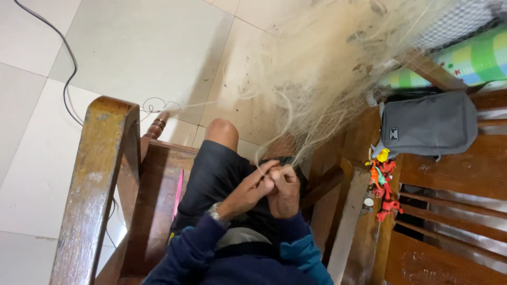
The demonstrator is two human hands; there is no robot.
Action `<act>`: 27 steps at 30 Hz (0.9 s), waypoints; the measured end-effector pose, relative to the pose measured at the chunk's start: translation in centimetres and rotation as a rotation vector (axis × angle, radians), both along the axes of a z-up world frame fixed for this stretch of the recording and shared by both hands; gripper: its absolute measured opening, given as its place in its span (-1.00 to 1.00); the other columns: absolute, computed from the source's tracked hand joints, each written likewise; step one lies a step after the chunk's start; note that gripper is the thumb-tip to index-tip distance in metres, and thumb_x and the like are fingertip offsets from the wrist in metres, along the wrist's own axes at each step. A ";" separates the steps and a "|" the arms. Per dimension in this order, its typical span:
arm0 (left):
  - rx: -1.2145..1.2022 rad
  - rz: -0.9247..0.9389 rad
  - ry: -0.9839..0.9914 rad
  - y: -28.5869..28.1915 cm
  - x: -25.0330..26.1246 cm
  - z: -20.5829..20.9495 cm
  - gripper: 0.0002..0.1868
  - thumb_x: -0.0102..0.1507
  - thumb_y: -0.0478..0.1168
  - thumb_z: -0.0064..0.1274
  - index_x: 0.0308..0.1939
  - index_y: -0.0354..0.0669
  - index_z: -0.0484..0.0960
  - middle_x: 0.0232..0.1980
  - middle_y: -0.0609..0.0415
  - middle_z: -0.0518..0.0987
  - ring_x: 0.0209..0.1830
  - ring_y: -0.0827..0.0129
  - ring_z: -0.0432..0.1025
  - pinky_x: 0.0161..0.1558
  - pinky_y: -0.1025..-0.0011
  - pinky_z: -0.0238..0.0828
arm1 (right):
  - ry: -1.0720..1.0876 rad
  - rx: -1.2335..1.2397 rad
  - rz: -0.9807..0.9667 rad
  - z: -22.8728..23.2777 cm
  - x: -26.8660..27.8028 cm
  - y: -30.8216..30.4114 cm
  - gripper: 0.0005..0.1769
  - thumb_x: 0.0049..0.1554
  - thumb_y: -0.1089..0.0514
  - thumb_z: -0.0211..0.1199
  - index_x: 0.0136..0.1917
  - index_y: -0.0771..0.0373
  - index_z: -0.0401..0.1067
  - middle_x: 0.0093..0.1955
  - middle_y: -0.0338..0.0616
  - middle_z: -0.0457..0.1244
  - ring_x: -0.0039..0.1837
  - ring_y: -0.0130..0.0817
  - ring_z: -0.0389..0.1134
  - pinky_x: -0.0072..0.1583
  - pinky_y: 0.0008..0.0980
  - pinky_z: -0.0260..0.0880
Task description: Repairing a fishing net by tying knots in the mesh using nylon string and a netting needle.
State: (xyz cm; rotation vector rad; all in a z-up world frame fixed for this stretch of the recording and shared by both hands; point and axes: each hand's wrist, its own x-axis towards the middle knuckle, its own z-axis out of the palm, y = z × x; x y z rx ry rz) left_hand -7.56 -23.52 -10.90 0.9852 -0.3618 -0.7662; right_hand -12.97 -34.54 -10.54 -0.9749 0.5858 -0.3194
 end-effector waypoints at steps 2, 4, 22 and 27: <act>-0.046 0.229 -0.144 -0.4 -0.1 3.0 -0.55 0.33 -0.12 -0.32 0.23 -0.26 0.31 0.09 -0.12 0.40 0.09 0.25 0.27 0.14 0.23 0.20 | -0.067 -0.101 0.038 3.8 1.1 1.9 -0.78 0.03 0.26 0.18 -0.37 0.25 0.19 -0.27 -0.02 0.25 -0.28 -0.37 0.32 -0.28 -0.45 0.40; -0.083 0.301 -0.120 -0.4 0.3 4.7 -0.66 0.32 -0.16 -0.30 0.04 -0.30 0.43 -0.12 -0.08 0.47 -0.23 0.36 0.29 -0.14 0.36 0.28 | -0.104 -0.076 0.059 -0.3 -0.7 0.4 -0.76 0.05 0.19 0.18 -0.37 0.26 0.20 -0.32 0.01 0.24 -0.32 -0.30 0.30 -0.32 -0.44 0.38; -0.315 0.426 0.541 7.2 0.3 2.8 -0.58 0.34 0.00 -0.43 -0.15 -0.29 0.39 -0.63 -0.15 0.43 -0.58 0.10 0.47 -0.72 0.38 0.44 | -0.459 0.525 0.486 3.1 3.9 -3.7 -0.31 -0.03 -0.48 -0.09 0.01 0.13 0.21 -0.05 -0.01 0.17 0.01 -0.09 0.24 0.07 -0.10 0.21; -0.326 0.569 0.566 7.7 1.8 2.8 -0.60 0.34 0.00 -0.38 -0.20 -0.26 0.44 -0.62 -0.11 0.45 -0.55 0.13 0.46 -0.63 0.40 0.45 | -0.496 0.357 0.083 -0.3 2.6 -11.1 -0.68 0.23 0.02 -0.12 -0.12 0.29 0.31 -0.28 -0.03 0.24 -0.20 -0.10 0.33 -0.15 -0.15 0.34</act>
